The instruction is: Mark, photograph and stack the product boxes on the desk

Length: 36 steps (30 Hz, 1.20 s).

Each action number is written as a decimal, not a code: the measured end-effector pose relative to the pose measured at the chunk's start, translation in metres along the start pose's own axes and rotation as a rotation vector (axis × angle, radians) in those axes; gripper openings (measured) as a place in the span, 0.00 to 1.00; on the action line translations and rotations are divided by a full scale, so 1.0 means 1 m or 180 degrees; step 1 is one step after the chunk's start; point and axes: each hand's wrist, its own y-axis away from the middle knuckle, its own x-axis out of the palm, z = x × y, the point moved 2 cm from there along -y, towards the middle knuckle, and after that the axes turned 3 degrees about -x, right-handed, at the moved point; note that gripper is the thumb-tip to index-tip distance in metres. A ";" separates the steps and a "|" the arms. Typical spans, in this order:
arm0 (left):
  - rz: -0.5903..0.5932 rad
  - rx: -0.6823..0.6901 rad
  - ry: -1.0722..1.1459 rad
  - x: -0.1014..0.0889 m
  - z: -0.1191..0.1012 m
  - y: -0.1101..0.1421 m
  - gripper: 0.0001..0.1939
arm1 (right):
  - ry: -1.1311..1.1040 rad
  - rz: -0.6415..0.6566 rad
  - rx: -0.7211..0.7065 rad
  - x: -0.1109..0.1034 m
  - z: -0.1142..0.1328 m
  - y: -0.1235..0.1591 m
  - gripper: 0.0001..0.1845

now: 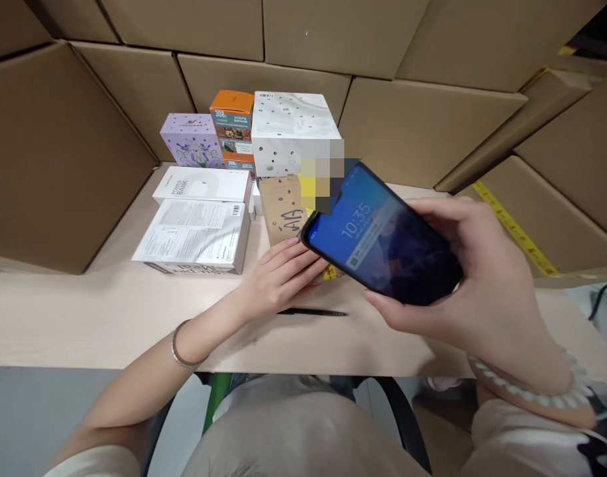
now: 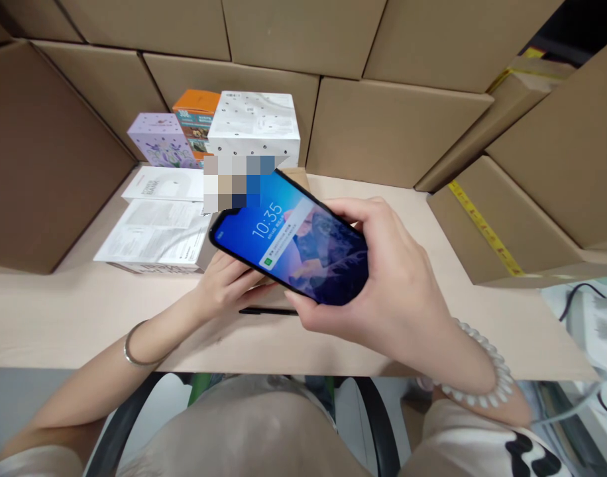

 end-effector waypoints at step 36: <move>-0.0024 -0.0133 0.0163 -0.013 0.023 0.013 0.34 | 0.1013 0.1381 0.1244 0.112 -0.104 0.071 0.33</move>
